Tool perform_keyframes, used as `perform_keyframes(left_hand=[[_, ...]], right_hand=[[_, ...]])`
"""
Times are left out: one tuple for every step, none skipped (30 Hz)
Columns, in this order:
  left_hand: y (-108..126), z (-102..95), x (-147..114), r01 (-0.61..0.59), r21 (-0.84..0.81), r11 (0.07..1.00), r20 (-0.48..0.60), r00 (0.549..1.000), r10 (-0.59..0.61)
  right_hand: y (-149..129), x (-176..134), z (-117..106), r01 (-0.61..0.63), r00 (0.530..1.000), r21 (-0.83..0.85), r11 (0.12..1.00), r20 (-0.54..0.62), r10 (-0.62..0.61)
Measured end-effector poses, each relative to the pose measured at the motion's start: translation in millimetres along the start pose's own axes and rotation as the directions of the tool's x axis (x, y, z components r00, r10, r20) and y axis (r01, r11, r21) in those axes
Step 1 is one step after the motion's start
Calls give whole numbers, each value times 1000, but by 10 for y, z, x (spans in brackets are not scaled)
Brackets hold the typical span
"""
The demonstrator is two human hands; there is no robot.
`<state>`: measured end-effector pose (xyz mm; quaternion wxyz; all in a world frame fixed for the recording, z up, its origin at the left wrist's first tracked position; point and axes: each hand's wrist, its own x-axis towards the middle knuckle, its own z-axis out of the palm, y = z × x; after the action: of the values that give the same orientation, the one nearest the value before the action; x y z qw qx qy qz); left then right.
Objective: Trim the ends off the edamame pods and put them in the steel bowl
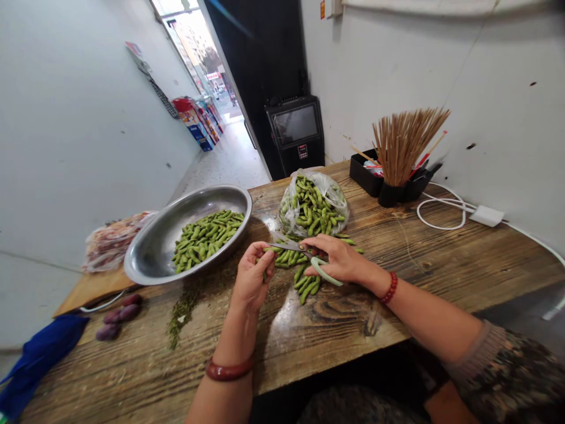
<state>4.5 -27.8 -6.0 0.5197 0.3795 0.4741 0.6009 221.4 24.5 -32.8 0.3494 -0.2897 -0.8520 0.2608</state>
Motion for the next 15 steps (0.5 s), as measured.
perform_keyframes(left_hand=[[2, 3, -3, -3, 7, 1000, -6, 1000, 3], [5, 7, -7, -7, 14, 1000, -8, 1000, 7], [8, 10, -9, -13, 19, 1000, -8, 1000, 13], [11, 12, -11, -20, 22, 1000, -6, 1000, 20], [13, 13, -12, -27, 25, 999, -4, 1000, 27], [14, 13, -12, -33, 27, 999, -4, 999, 33], [14, 11, -11, -36, 29, 999, -4, 999, 36], [13, 9, -10, -38, 32, 999, -5, 999, 38], [12, 8, -9, -40, 34, 999, -7, 999, 41], [10, 7, -8, -42, 37, 998, -8, 999, 42], [9, 7, -7, -43, 39, 998, -8, 999, 44], [8, 8, -7, -45, 40, 998, -7, 999, 45], [8, 11, -7, -46, 40, 998, -6, 999, 47], [9, 14, -9, -48, 41, 998, -7, 999, 48], [10, 17, -11, -47, 44, 998, -9, 999, 48]], right_hand=[[-1, 0, -4, 6, 1000, 2, 1000, 0, -6], [-4, 1, -7, 10, 1000, 3, 1000, -1, -10], [-6, 2, -11, 12, 1000, 3, 1000, 0, -12], [-8, 4, -14, 12, 1000, -2, 1000, -1, -12], [-10, 5, -16, 10, 1000, -8, 1000, -3, -10], [-12, 7, -18, 6, 1000, -15, 1000, -6, -6], [-13, 8, -20, 2, 1000, -21, 1000, -9, -2], [-13, 9, -21, -2, 1000, -24, 1000, -11, 2], [-13, 9, -22, -5, 1000, -23, 1000, -11, 5], [-13, 9, -22, -6, 1000, -19, 1000, -9, 6], [-12, 8, -22, -4, 1000, -12, 1000, -6, 4], [-9, 6, -20, 2, 1000, -4, 1000, -2, -2], [-6, 5, -17, 8, 1000, 4, 1000, 1, -8], [-2, 4, -12, 16, 1000, 11, 1000, 6, -16], [3, 3, -7, 23, 1000, 16, 1000, 10, -23]])
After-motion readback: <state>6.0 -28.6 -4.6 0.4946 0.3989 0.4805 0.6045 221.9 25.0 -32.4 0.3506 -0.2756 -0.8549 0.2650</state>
